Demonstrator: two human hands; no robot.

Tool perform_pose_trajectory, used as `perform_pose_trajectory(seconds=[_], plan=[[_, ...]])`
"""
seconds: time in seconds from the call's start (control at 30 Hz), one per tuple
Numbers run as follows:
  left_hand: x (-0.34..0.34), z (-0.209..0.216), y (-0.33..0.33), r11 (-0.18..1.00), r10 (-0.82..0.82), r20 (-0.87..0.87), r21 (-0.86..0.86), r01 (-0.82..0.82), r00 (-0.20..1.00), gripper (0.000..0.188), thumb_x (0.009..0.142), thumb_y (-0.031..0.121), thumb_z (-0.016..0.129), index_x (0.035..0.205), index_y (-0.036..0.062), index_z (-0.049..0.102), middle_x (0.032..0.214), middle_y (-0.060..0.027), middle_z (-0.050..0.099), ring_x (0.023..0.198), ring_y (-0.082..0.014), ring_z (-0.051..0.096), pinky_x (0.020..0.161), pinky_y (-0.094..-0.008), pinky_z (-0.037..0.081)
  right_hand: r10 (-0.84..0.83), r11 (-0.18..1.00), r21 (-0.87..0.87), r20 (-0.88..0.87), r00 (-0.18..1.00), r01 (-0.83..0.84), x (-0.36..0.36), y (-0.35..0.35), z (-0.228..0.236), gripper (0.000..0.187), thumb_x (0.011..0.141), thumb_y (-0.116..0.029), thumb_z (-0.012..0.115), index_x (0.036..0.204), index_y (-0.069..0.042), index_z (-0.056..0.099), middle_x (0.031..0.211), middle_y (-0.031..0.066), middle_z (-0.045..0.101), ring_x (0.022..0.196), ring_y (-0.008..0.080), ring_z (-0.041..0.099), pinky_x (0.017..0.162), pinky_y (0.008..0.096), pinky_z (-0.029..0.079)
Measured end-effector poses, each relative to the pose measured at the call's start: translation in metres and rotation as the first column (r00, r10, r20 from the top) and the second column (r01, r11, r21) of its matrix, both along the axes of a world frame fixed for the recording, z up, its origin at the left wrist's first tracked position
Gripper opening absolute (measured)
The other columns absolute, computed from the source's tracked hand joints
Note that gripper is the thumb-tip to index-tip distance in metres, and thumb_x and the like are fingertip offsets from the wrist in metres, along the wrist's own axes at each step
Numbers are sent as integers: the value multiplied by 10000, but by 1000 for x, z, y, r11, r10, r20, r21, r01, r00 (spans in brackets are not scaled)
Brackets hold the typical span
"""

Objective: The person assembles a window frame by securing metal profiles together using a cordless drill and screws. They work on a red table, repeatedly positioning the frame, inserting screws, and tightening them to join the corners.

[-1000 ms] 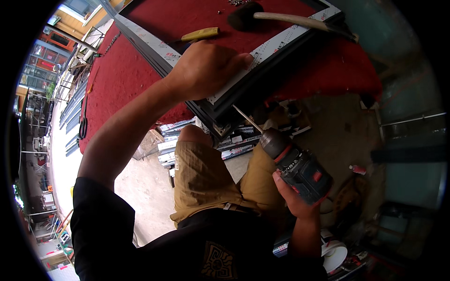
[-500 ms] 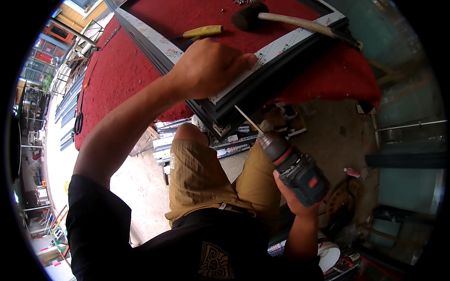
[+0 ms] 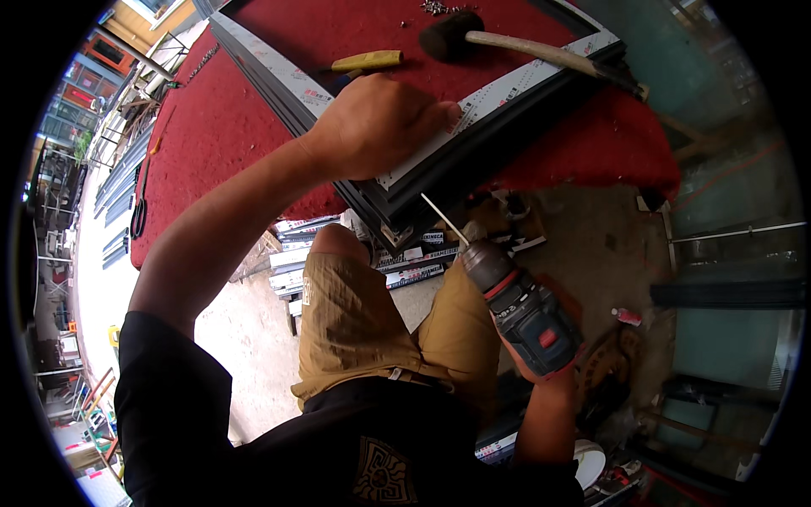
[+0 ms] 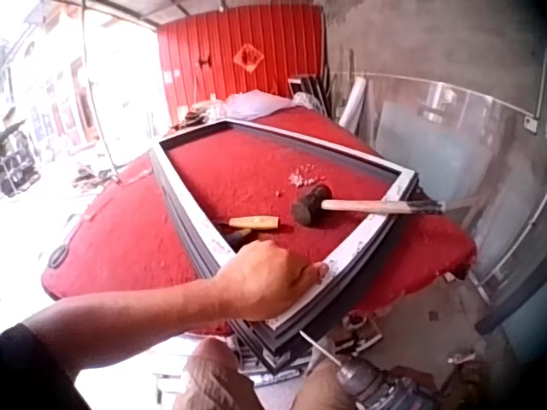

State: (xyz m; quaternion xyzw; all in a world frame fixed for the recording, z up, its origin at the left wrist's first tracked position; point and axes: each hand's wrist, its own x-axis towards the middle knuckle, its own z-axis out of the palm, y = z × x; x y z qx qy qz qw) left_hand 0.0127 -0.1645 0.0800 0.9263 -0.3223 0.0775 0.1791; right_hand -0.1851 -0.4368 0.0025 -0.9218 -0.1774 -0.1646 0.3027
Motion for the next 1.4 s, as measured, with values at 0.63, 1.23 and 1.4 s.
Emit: perform_pose_trajectory(seconds=[0.63,1.23,1.4], plan=[[-1,3,-1,999,36,-58,12,-36,998,567,1125,440,508,827,15,736,758,-249,672,782,-456,691,804,-562,535,12,980,196,-139,990,15,8,-21,-20,380,814,-147,933,1077,1,702,972,132,746,883,294,729,826,405,579],[-2,3,-2,997,75,-59,29,-73,995,573,1104,471,521,850,25,777,813,-252,718,833,-468,718,844,-557,572,32,944,323,-290,957,66,14,-24,-13,384,797,-143,952,1071,5,725,969,110,724,906,221,696,862,366,556],[-2,3,-1,997,71,-78,27,-69,994,588,1108,482,510,866,19,780,835,-260,723,855,-471,718,862,-563,566,49,955,295,-90,995,-20,21,-22,-2,284,791,16,747,1073,46,760,1027,118,744,906,219,717,821,324,565]])
